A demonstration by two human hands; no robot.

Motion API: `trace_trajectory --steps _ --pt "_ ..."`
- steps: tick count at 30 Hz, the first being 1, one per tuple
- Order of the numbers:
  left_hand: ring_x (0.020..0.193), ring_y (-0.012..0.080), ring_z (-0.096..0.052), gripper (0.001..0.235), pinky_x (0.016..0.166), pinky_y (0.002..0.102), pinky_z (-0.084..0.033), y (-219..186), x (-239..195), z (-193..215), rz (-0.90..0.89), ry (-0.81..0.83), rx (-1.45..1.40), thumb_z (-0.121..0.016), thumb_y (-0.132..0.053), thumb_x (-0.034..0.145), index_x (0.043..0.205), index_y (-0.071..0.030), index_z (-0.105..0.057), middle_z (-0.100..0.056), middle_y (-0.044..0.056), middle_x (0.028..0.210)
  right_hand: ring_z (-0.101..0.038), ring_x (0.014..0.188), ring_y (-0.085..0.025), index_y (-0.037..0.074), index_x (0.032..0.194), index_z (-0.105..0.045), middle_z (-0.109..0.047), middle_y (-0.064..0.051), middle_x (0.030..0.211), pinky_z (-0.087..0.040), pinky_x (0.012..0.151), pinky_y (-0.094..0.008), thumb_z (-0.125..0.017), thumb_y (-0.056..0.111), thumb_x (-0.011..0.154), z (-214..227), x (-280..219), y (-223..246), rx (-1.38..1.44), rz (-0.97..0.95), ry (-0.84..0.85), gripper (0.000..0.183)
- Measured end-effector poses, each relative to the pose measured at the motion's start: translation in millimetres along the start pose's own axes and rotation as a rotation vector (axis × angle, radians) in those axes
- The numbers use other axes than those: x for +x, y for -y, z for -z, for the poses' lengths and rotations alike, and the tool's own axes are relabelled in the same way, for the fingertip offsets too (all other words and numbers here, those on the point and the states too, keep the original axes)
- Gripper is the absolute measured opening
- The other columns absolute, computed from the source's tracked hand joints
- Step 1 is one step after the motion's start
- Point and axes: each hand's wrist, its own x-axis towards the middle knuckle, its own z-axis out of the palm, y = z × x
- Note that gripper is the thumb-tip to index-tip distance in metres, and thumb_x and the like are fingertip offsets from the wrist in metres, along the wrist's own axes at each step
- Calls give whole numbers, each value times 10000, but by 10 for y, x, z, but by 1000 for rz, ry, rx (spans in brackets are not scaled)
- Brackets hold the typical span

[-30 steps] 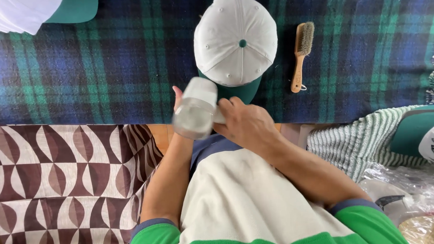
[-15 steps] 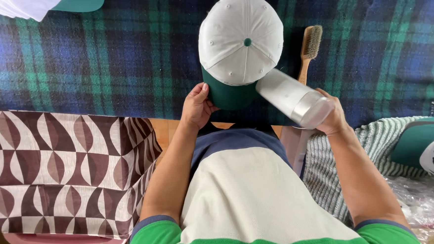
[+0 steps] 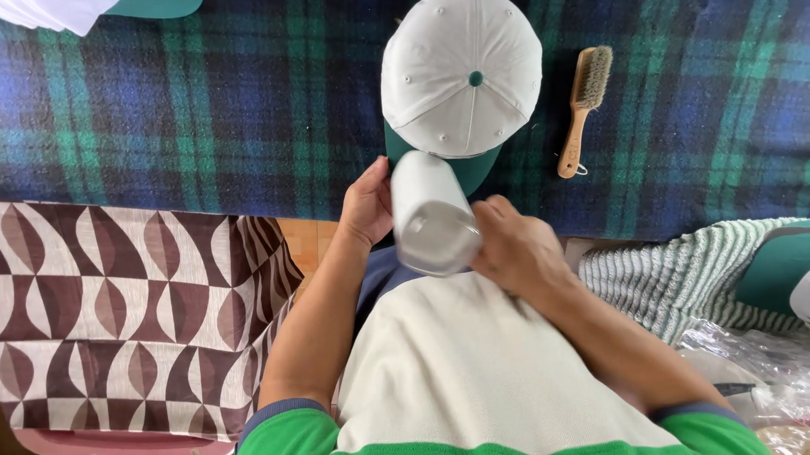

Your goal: The person uses a hairdryer to dry a white and green baseball cap placed on a wooden stand. They direct the airflow over the cap's surface and use a wooden brush to assist the process. The person then removes the cap from the stand and places it on the table.

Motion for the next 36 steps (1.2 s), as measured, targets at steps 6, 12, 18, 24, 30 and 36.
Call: trace_trajectory --steps 6,12,18,24,30,36 --pt "736 299 -768 445 757 449 -653 -92 -84 -41 7 22 26 -552 -515 954 1083 -135 -746 -766 118 836 -649 517 -297 158 942 -500 -460 -23 871 -563 452 -439 -594 666 937 -75 777 665 -158 -70 54 517" --pt "780 259 -754 732 840 382 -636 -144 -133 -61 -17 27 47 -447 -732 897 1100 -106 -766 -755 104 814 -635 538 -379 151 928 -496 -439 31 837 -526 412 -494 -677 658 870 -19 559 422 -12 8 -62 541" --pt "655 257 -765 316 682 421 -675 263 433 550 -23 59 35 -631 -448 979 1150 -210 -749 -774 38 842 -676 695 -302 132 995 -541 -543 -41 896 -565 542 -359 -720 391 808 11 -135 -264 126 121 -73 366" --pt "643 345 -758 196 656 558 -655 40 -89 -150 -97 60 60 -650 -228 1009 1177 -139 -697 -748 123 792 -689 766 -243 198 1019 -610 -628 51 963 -573 616 -334 -704 326 752 -344 -656 -1346 125 -51 -183 311" --pt "716 353 -774 197 663 545 -664 96 20 26 -142 -19 174 -634 -221 1013 1181 -133 -685 -757 149 871 -673 918 -275 87 1073 -599 -625 -41 961 -560 657 -385 -777 300 753 -246 -642 -1542 -87 25 -301 424" --pt "690 170 -655 234 613 321 -602 -118 -1003 -879 -632 -318 895 -635 -127 1006 1210 -12 -652 -652 95 807 -599 979 -408 0 1258 -440 -566 -185 1086 -512 727 -526 -818 249 747 -147 -838 -1196 144 336 -468 683"
